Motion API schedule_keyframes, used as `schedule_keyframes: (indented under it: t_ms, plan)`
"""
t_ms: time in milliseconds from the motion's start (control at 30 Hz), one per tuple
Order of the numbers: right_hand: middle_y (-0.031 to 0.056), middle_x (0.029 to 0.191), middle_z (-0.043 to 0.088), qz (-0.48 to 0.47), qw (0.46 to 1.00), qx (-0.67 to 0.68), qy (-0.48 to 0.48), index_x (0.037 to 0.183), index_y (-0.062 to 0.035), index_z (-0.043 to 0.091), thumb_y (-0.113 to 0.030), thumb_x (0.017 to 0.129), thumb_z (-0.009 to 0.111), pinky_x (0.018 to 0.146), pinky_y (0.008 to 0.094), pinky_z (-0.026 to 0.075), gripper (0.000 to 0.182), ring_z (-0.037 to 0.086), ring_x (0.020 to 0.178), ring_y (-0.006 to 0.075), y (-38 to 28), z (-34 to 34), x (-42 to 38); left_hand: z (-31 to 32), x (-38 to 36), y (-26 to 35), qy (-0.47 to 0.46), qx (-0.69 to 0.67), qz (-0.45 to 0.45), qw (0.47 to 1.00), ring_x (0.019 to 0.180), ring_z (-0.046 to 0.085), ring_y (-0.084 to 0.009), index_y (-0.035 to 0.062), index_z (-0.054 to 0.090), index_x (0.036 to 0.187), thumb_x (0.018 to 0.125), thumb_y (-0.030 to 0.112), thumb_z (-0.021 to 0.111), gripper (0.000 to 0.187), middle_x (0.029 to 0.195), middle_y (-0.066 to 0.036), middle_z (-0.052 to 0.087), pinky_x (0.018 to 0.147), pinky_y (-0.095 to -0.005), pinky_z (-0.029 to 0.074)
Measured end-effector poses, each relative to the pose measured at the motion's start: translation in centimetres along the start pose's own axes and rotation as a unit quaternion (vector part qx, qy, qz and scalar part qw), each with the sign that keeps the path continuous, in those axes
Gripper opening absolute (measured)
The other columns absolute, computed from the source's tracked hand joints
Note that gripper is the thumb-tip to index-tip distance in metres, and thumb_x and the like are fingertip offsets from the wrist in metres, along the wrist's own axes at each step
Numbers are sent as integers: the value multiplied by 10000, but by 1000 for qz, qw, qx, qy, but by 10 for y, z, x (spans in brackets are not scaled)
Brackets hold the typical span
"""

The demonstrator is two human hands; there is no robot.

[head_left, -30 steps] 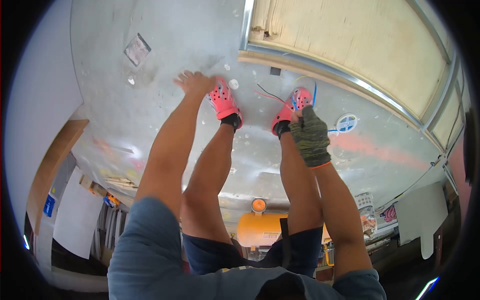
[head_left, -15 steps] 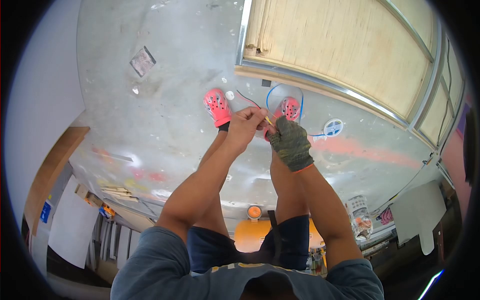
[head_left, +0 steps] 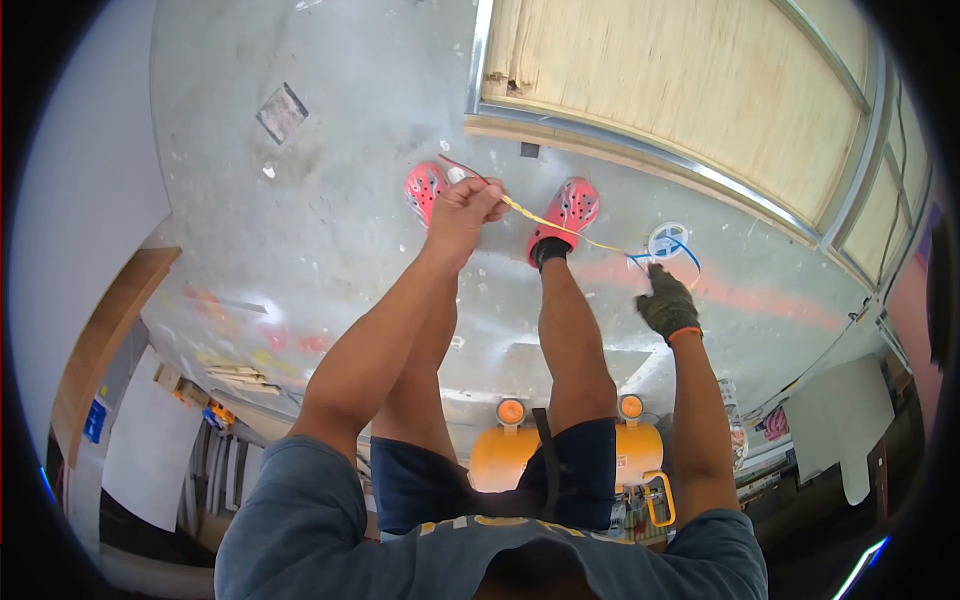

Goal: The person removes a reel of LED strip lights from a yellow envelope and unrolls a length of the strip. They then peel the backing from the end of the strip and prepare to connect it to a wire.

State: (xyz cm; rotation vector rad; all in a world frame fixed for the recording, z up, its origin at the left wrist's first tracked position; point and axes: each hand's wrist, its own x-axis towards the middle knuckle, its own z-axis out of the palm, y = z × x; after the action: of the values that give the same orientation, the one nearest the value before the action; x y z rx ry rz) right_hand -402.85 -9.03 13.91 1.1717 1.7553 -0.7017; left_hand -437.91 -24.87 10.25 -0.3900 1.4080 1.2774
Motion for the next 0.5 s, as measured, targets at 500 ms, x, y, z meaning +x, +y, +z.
schedule_keyframes:
  t_ms: [500]
  plan:
    - [135, 830, 669, -230, 878, 326, 266, 975, -86, 680, -144, 834, 744, 655, 407, 514, 165, 662, 771, 327, -163, -101, -177, 108, -200, 50, -40, 145, 59, 987, 737, 660, -58, -50, 693, 983, 934, 72, 653, 137, 834, -65, 739, 655, -208, 499]
